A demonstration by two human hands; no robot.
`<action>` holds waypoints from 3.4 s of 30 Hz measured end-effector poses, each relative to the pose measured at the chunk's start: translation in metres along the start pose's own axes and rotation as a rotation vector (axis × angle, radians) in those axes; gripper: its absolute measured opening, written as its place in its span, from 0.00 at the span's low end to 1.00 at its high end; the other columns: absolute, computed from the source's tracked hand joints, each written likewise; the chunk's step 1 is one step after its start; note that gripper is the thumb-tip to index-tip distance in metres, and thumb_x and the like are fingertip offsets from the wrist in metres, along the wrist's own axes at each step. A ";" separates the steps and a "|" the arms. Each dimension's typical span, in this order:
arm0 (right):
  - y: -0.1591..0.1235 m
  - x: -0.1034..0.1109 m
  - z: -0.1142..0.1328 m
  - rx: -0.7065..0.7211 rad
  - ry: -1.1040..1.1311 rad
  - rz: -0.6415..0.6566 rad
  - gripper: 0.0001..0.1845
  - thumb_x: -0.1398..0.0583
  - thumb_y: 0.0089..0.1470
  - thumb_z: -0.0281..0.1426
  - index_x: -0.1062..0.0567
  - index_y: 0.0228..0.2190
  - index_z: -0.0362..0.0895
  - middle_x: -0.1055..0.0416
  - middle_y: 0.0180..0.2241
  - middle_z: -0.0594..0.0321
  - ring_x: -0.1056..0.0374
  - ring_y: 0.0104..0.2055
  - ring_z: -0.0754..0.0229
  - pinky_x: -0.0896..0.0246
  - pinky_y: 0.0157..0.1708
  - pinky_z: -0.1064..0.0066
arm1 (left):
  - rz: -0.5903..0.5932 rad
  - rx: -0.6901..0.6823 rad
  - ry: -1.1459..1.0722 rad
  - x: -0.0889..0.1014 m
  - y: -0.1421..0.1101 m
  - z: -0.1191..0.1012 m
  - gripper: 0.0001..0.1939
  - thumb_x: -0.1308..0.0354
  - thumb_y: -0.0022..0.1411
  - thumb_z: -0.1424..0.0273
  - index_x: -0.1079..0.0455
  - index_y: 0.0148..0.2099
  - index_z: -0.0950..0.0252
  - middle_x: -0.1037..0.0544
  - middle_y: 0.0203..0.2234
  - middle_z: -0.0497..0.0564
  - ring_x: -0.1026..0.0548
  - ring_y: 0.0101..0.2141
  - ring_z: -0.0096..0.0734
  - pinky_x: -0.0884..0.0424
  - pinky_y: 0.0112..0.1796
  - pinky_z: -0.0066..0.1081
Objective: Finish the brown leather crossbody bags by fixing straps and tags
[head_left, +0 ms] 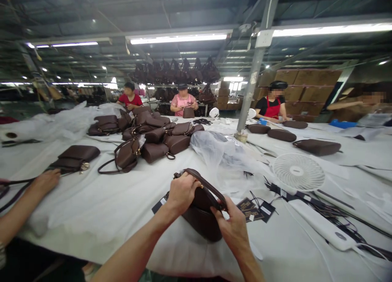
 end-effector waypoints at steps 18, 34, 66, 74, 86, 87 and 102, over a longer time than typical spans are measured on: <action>-0.018 0.062 -0.043 -0.142 -0.074 0.115 0.13 0.40 0.52 0.43 0.30 0.34 0.47 0.26 0.30 0.62 0.29 0.33 0.55 0.31 0.34 0.66 | -0.309 -0.107 -0.244 0.003 -0.036 -0.022 0.10 0.45 0.64 0.69 0.27 0.30 0.62 0.28 0.30 0.52 0.33 0.36 0.34 0.35 0.39 0.34; 0.001 0.002 0.060 0.291 -0.978 0.046 0.15 0.51 0.60 0.30 0.26 0.43 0.46 0.24 0.38 0.51 0.28 0.25 0.56 0.41 0.19 0.68 | -0.315 -0.110 -0.379 -0.005 -0.039 -0.020 0.10 0.47 0.63 0.73 0.30 0.29 0.64 0.31 0.29 0.51 0.34 0.35 0.32 0.35 0.37 0.33; 0.020 0.001 0.068 0.146 -0.267 0.361 0.17 0.39 0.53 0.38 0.27 0.44 0.46 0.33 0.42 0.54 0.33 0.43 0.53 0.33 0.42 0.62 | 0.319 -0.107 -1.043 -0.011 -0.049 0.021 0.09 0.41 0.60 0.69 0.25 0.44 0.61 0.29 0.52 0.56 0.34 0.55 0.41 0.41 0.57 0.43; 0.033 -0.012 0.075 0.000 -0.158 0.316 0.10 0.43 0.55 0.37 0.26 0.29 0.45 0.30 0.30 0.62 0.35 0.31 0.61 0.40 0.31 0.71 | 0.100 0.089 -0.887 -0.017 -0.035 0.003 0.08 0.48 0.49 0.82 0.36 0.30 0.64 0.29 0.33 0.49 0.32 0.38 0.32 0.35 0.45 0.33; 0.031 -0.008 0.071 -0.041 -0.201 0.267 0.14 0.43 0.57 0.36 0.32 0.22 0.45 0.36 0.21 0.68 0.39 0.25 0.64 0.46 0.26 0.74 | 0.497 -0.147 -1.332 -0.039 -0.057 0.025 0.26 0.40 0.59 0.61 0.36 0.59 0.58 0.38 0.61 0.55 0.44 0.62 0.45 0.50 0.61 0.44; 0.030 -0.008 0.075 0.003 -0.240 0.241 0.14 0.43 0.58 0.36 0.31 0.22 0.45 0.35 0.22 0.67 0.38 0.26 0.64 0.45 0.27 0.74 | 0.458 -0.140 -1.326 -0.041 -0.058 0.025 0.25 0.41 0.60 0.61 0.36 0.59 0.58 0.38 0.61 0.54 0.44 0.62 0.44 0.51 0.62 0.45; 0.019 -0.001 0.041 -0.413 0.341 0.167 0.18 0.40 0.52 0.46 0.30 0.26 0.44 0.39 0.20 0.69 0.45 0.21 0.66 0.47 0.21 0.74 | 0.015 -0.198 -0.689 -0.039 -0.065 -0.019 0.20 0.48 0.59 0.77 0.46 0.53 0.60 0.35 0.54 0.58 0.46 0.62 0.47 0.64 0.60 0.62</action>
Point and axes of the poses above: each hand's wrist, its own y-axis towards the middle knuckle, its own x-axis out of the back of the hand, z = x × y, the point moved 8 cm from there along y, towards the middle knuckle
